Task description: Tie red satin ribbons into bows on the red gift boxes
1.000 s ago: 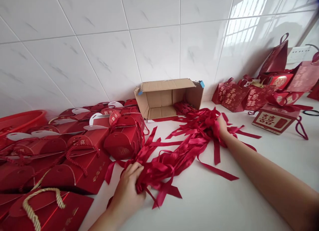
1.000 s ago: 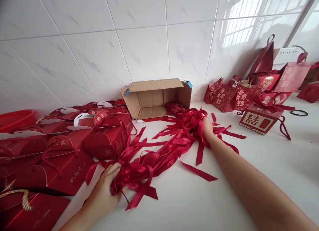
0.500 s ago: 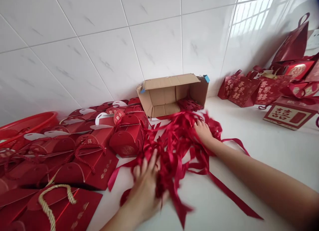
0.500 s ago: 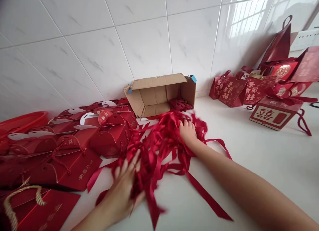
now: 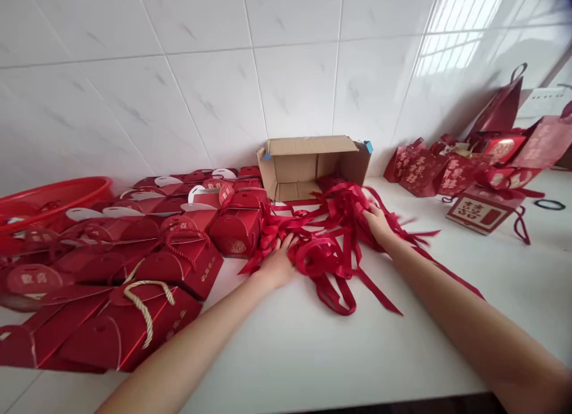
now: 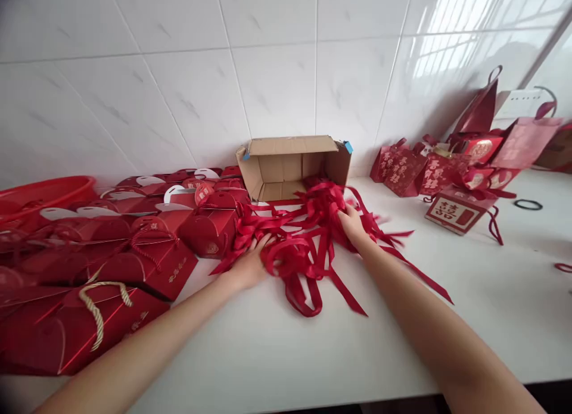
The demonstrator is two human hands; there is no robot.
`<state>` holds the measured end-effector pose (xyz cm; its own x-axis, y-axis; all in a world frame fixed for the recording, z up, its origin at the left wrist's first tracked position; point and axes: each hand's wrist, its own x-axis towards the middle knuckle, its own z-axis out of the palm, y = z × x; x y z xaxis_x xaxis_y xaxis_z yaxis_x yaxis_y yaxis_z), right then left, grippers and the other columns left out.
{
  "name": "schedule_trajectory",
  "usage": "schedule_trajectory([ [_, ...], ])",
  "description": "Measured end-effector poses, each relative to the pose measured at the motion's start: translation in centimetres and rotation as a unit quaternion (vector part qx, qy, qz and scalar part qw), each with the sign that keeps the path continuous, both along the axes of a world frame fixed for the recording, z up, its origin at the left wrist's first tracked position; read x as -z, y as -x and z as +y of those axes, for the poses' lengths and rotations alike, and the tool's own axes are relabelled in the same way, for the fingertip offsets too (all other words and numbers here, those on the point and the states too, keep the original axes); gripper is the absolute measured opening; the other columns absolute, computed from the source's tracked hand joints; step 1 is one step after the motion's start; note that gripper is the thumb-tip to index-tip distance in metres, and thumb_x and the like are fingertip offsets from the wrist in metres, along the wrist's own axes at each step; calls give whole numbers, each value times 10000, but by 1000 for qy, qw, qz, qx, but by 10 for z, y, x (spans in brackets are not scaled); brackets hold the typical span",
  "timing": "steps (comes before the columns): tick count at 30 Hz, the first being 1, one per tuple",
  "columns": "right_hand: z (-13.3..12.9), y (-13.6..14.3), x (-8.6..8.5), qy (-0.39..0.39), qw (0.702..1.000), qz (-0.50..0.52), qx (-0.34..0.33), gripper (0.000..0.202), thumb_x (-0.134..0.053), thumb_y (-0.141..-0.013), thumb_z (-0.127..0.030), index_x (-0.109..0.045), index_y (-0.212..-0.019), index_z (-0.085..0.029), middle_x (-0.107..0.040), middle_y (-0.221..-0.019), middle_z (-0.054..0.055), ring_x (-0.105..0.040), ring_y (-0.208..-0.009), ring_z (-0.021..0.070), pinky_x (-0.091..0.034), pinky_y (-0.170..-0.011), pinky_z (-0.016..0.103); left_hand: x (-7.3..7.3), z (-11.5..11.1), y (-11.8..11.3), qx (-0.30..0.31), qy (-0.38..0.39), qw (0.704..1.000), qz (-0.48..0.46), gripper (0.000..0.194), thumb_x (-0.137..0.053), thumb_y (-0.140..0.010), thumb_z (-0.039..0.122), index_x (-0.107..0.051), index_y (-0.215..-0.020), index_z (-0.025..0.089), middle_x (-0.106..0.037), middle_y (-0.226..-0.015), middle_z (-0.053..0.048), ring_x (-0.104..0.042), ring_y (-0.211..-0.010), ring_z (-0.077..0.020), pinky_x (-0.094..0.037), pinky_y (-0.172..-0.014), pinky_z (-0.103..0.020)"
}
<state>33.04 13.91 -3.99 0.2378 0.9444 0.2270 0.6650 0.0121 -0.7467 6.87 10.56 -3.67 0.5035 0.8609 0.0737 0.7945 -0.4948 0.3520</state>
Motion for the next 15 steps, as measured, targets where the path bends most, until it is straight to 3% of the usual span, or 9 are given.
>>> schedule_trajectory([
  [2, -7, -13, -9, 5, 1000, -7, 27, 363, -411, -833, -255, -574, -1140, -149, -676, -1017, 82, -627, -911, 220, -481, -802, 328, 3, 17, -17, -23, -26, 999, -3, 558, -575, -767, 356, -501, -1300, 207, -443, -1395, -145, -371, -1279, -398, -305, -1021, -532],
  [6, -26, -37, -19, 15, 993, -33, 115, 338, -517, -788, -340, -606, -1087, -211, -647, -1083, 59, -585, -1033, 246, -437, -899, 355, 8, 36, -46, -39, -76, 996, -16, 482, -549, -769, 323, -539, -1227, 172, -527, -1264, -148, -449, -1189, -364, -312, -1016, -513],
  [11, -35, -60, -14, 87, 945, -37, 312, 568, -422, -862, -360, -346, -1383, -145, -347, -1413, 234, -343, -1287, 410, -270, -983, 631, 9, 46, -54, -45, -114, 992, -44, 712, -592, -725, 261, -326, -1377, 155, -365, -1391, -175, -393, -1226, -368, -299, -1009, -523],
  [13, -29, -57, -12, 113, 939, -43, 322, 518, -411, -902, -344, -356, -1374, -135, -378, -1381, 242, -388, -1255, 403, -298, -954, 656, 11, 49, -53, -35, -116, 991, -57, 739, -591, -723, 245, -288, -1391, 153, -344, -1404, -177, -365, -1250, -363, -313, -1004, -509],
  [15, -18, -43, -11, 115, 954, -63, 270, 423, -460, -924, -338, -443, -1304, -153, -478, -1303, 172, -498, -1162, 318, -402, -930, 571, 14, 52, -51, -29, -113, 991, -71, 775, -591, -721, 226, -240, -1407, 145, -319, -1418, -184, -340, -1279, -348, -332, -1004, -478],
])
